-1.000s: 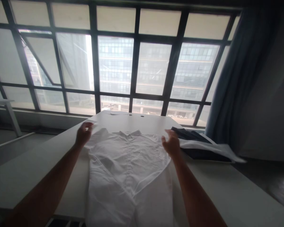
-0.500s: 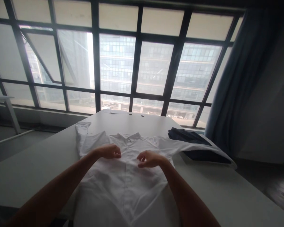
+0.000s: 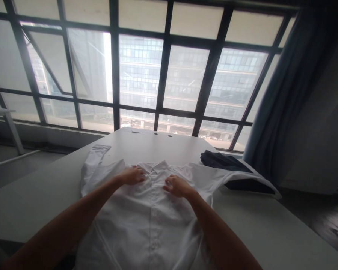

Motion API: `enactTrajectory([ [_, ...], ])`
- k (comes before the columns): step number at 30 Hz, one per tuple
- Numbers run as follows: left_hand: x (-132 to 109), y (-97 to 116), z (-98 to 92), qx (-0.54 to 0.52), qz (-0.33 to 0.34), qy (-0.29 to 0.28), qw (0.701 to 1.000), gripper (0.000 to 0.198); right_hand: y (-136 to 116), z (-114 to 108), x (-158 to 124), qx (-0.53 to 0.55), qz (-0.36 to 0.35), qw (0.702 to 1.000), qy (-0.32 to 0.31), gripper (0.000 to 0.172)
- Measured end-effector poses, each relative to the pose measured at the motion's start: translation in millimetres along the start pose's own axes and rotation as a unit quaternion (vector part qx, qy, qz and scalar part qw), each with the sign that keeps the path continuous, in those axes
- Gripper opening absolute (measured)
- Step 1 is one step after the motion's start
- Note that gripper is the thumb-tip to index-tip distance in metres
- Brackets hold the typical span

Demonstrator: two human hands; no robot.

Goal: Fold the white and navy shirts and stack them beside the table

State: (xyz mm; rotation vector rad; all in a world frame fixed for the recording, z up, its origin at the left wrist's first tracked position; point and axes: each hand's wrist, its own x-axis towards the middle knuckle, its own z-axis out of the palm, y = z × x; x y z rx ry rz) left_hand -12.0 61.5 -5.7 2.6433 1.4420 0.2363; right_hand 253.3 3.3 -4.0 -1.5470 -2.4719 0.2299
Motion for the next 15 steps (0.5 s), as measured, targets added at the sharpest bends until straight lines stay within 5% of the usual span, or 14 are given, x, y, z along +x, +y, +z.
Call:
enactTrajectory([
  [7,3,11,-5.7,-0.022,-0.156,0.064,0.985,0.052,-26,-23,-12,0.043,0.015,0.994,-0.096,0.050],
  [15,10,14,5.1,0.014,-0.201,0.054,0.978,0.056,-29,-16,-11,0.051,0.024,0.997,-0.056,0.042],
])
